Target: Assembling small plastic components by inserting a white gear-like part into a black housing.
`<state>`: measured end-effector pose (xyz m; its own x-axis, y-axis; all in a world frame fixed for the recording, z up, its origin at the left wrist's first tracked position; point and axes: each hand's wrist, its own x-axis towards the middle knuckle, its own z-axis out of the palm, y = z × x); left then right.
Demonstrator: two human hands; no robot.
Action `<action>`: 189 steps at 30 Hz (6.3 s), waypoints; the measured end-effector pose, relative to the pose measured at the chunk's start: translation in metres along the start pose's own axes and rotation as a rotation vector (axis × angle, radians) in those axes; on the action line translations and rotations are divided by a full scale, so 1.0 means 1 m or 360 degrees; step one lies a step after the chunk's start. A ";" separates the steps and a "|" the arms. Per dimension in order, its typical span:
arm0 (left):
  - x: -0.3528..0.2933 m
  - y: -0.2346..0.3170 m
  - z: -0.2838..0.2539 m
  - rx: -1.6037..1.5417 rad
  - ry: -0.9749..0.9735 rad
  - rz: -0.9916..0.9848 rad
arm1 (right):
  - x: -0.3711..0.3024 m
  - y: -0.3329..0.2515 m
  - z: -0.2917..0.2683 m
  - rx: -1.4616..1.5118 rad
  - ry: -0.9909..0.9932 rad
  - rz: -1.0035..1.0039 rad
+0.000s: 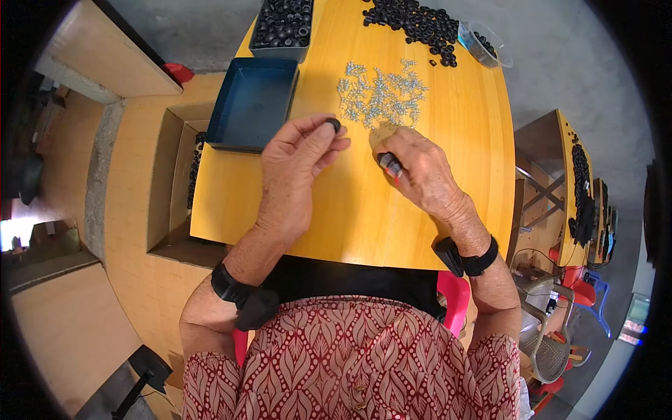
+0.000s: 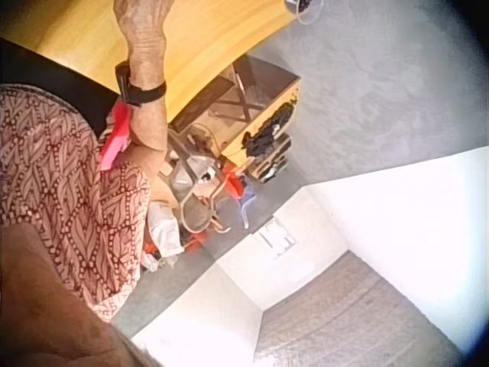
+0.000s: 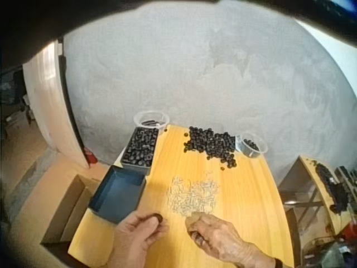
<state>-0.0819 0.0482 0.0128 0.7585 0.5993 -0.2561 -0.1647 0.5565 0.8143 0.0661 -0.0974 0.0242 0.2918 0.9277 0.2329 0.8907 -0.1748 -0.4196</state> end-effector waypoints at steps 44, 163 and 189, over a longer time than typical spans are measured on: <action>-0.006 -0.022 0.008 0.0085 -0.0175 -0.0261 | -0.064 0.022 -0.024 0.0674 0.0263 0.0708; -0.007 -0.016 0.027 -0.0193 -0.0324 -0.0455 | -0.005 -0.012 -0.050 0.0111 0.0241 -0.0283; -0.024 -0.025 0.032 -0.0109 -0.0469 -0.0450 | -0.051 -0.030 -0.036 0.0401 0.0314 0.0046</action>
<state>-0.0763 0.0014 0.0149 0.9262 0.2327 -0.2967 0.0419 0.7184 0.6943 0.0370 -0.1515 0.0566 0.3994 0.8375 0.3731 0.7741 -0.0900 -0.6267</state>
